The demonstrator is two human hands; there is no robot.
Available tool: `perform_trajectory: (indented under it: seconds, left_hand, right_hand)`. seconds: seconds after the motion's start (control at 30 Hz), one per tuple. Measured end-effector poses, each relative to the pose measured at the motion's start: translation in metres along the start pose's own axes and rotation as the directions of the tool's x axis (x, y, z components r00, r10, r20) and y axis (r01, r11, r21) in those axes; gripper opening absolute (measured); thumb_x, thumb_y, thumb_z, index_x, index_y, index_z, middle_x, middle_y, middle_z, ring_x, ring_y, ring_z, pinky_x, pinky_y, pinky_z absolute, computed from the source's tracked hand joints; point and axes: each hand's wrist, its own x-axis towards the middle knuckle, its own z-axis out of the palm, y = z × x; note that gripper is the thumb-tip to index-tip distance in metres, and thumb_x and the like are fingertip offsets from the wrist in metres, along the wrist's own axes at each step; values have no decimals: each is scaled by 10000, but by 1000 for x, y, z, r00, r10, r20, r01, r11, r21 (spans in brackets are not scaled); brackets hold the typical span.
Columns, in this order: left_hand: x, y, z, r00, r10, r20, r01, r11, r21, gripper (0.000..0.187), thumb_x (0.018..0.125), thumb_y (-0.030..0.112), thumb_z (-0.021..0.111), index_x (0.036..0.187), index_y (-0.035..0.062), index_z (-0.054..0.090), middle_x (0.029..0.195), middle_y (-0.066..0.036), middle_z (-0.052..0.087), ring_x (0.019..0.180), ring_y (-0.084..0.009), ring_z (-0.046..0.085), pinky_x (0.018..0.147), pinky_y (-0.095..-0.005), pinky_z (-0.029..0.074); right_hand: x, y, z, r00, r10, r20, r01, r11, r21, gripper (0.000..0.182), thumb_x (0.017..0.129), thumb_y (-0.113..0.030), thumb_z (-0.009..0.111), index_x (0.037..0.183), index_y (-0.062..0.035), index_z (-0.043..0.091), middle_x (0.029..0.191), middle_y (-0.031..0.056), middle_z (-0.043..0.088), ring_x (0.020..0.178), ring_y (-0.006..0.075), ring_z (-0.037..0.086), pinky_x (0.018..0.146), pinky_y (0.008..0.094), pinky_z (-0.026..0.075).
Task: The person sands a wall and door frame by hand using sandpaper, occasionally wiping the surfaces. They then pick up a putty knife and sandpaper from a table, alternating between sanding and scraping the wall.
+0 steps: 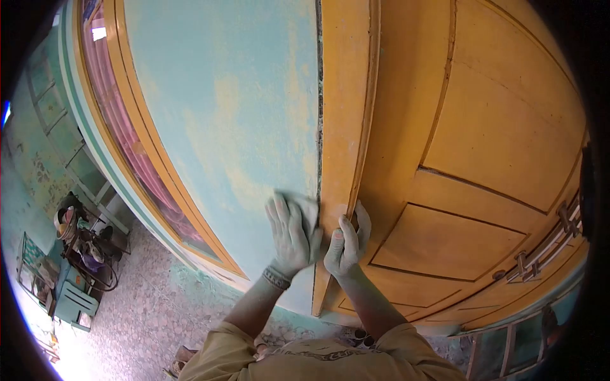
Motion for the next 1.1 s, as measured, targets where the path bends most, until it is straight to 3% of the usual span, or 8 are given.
perform_trajectory:
  seconds: [0.1, 0.23, 0.33, 0.53, 0.63, 0.77, 0.87, 1.1]
  left_hand:
    - [104, 3, -19, 981, 68, -184, -60, 997, 50, 730, 928, 252, 515, 1449, -161, 211, 1509, -406, 163, 1420, -566, 110, 1147, -634, 57]
    - [249, 11, -51, 918, 252, -306, -205, 962, 177, 630, 956, 208, 459, 1488, -63, 258, 1541, -313, 225, 1445, -499, 142, 1162, -586, 92]
    - [267, 17, -57, 907, 289, -306, -245, 954, 175, 588, 1007, 235, 401, 1489, -72, 262, 1558, -294, 208, 1461, -442, 167, 1179, -522, 106]
    - [88, 24, -6, 992, 35, -125, -26, 997, 76, 643, 917, 162, 384, 1479, -113, 234, 1551, -311, 208, 1454, -490, 137, 1168, -585, 71]
    - [109, 37, -17, 993, 15, -117, -8, 998, 64, 621, 934, 160, 387, 1474, -113, 249, 1554, -304, 207, 1453, -483, 148, 1167, -578, 84]
    - [267, 28, -52, 910, 258, -324, -241, 966, 93, 547, 1002, 169, 355, 1471, -101, 275, 1548, -283, 249, 1460, -452, 160, 1178, -528, 97]
    - [303, 29, -60, 884, 302, -356, -275, 953, 124, 541, 1011, 172, 346, 1479, -90, 269, 1547, -281, 255, 1465, -441, 157, 1181, -509, 95]
    - [116, 26, -27, 992, 56, -114, -51, 998, 45, 608, 969, 206, 339, 1474, -117, 242, 1554, -295, 217, 1462, -462, 145, 1176, -553, 43]
  right_hand:
    - [0, 0, 1, 1000, -3, -23, 3, 999, 32, 272, 976, -11, 471, 1230, 14, 566, 1366, 334, 412, 1253, 421, 465, 999, 439, 445]
    - [-1, 4, 4, 1000, -15, -27, 16, 1000, 7, 275, 1002, -70, 437, 1240, 25, 539, 1352, 341, 419, 1227, 403, 498, 977, 433, 459]
    - [1, 4, 0, 1000, -21, -1, 21, 999, -25, 283, 1016, -90, 412, 1243, 39, 521, 1344, 346, 422, 1198, 400, 524, 957, 431, 473]
    - [4, 2, 0, 998, -52, -28, 52, 999, 4, 271, 992, -23, 404, 1228, 56, 511, 1351, 358, 398, 1189, 428, 523, 955, 440, 481]
    - [0, 5, 1, 996, -75, -45, 76, 997, 12, 276, 975, 1, 417, 1230, 52, 511, 1369, 357, 373, 1180, 423, 528, 964, 436, 477]
    - [-4, 1, -5, 999, 2, 41, -1, 1000, -8, 272, 981, -18, 411, 1224, 34, 523, 1380, 338, 376, 1180, 412, 526, 963, 428, 475]
    - [0, 1, -3, 999, 3, 37, -2, 1000, -16, 277, 986, -36, 408, 1228, 23, 529, 1377, 329, 391, 1192, 406, 516, 959, 430, 471]
    - [-1, 1, -5, 1000, -19, 2, 19, 1000, 22, 256, 985, -67, 505, 1233, -13, 532, 1367, 331, 393, 1246, 436, 468, 990, 451, 449]
